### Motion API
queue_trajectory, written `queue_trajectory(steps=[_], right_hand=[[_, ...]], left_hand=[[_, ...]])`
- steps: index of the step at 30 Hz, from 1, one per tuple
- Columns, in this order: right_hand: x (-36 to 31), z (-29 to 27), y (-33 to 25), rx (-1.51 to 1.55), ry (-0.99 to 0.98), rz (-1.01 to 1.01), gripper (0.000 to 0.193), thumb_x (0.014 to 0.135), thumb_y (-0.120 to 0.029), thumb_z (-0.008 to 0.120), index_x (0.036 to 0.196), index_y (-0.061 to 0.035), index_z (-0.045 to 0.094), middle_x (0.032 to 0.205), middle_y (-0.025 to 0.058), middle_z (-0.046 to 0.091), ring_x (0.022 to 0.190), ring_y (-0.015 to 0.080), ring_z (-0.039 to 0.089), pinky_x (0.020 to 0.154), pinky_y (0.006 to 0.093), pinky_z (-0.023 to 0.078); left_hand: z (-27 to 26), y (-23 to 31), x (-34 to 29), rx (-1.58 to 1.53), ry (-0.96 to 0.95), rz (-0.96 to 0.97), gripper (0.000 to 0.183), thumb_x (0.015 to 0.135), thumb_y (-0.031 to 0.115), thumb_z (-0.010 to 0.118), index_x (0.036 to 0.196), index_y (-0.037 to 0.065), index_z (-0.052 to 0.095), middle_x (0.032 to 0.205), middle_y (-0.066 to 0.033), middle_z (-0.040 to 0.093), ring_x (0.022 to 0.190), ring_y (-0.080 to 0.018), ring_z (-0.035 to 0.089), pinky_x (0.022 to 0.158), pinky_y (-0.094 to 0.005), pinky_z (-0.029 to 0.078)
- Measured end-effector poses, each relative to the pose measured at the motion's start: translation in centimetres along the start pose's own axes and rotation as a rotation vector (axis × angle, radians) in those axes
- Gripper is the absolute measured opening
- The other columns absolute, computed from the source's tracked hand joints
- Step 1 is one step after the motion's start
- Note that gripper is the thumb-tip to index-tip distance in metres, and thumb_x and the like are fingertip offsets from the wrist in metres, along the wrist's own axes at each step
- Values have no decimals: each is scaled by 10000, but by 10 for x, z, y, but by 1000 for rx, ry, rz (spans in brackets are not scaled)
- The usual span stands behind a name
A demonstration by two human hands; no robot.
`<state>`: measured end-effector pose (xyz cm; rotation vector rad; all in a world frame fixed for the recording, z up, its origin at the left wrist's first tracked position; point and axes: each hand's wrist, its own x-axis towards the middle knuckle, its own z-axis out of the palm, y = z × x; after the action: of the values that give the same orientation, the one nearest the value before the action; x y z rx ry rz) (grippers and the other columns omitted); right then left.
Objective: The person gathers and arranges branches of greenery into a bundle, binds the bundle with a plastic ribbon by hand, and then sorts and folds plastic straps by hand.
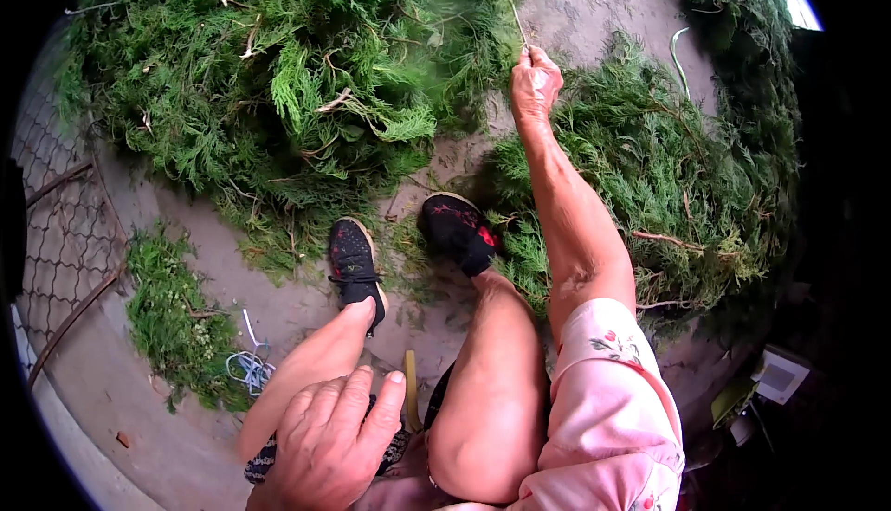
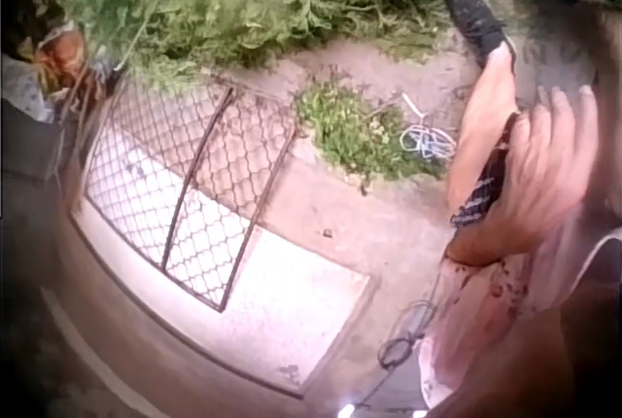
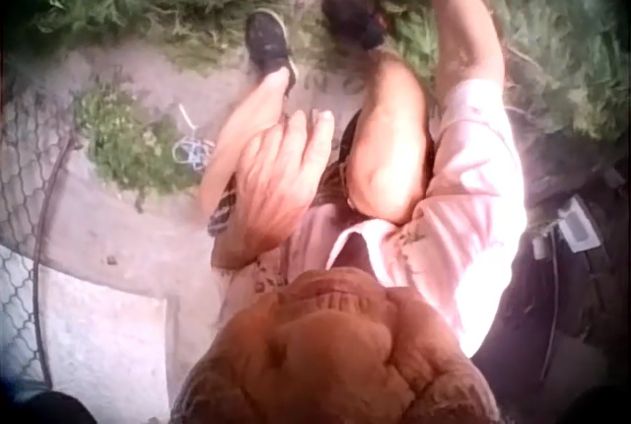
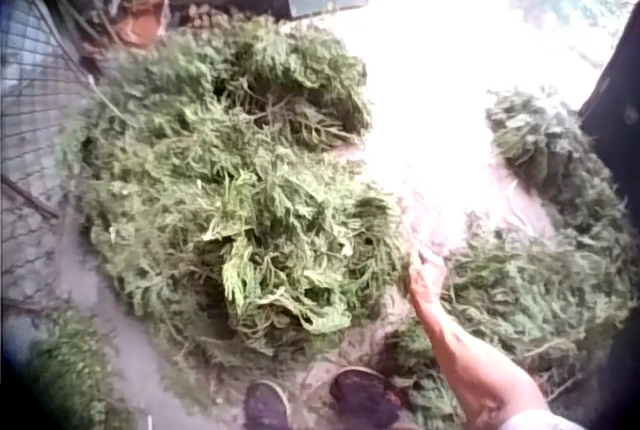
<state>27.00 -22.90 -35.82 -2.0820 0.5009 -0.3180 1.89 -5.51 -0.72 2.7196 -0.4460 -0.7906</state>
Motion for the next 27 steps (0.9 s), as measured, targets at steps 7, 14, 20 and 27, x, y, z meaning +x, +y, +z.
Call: queue_trajectory(steps=[7,14,20,27], right_hand=[[-33,-12,-79,546,-72,-85,195,860,-103,545,994,20,615,765,36,629,701,73,505,655,237,430],[-56,23,-146,520,-660,-48,261,802,-145,604,1015,5,609,908,82,620,791,160,569,723,275,452],[-80,51,-175,155,-523,-195,238,772,-104,575,984,-15,636,911,116,659,790,171,611,710,272,456],[-169,-14,-284,409,-299,-875,184,739,0,609,922,-6,619,937,148,608,829,292,580,708,330,486]], left_hand=[[-4,6,7,110,-15,141,392,775,141,471,1147,25,519,986,-137,556,761,-206,535,722,-325,426],[11,10,-7,154,99,112,393,749,139,500,1123,23,525,959,-104,552,756,-189,521,744,-313,418],[19,10,1,136,113,84,398,738,115,506,1120,7,511,823,-74,515,746,-179,510,696,-297,398],[21,5,-15,65,255,29,359,771,131,532,1110,15,509,833,-79,518,802,-199,523,713,-328,407]])
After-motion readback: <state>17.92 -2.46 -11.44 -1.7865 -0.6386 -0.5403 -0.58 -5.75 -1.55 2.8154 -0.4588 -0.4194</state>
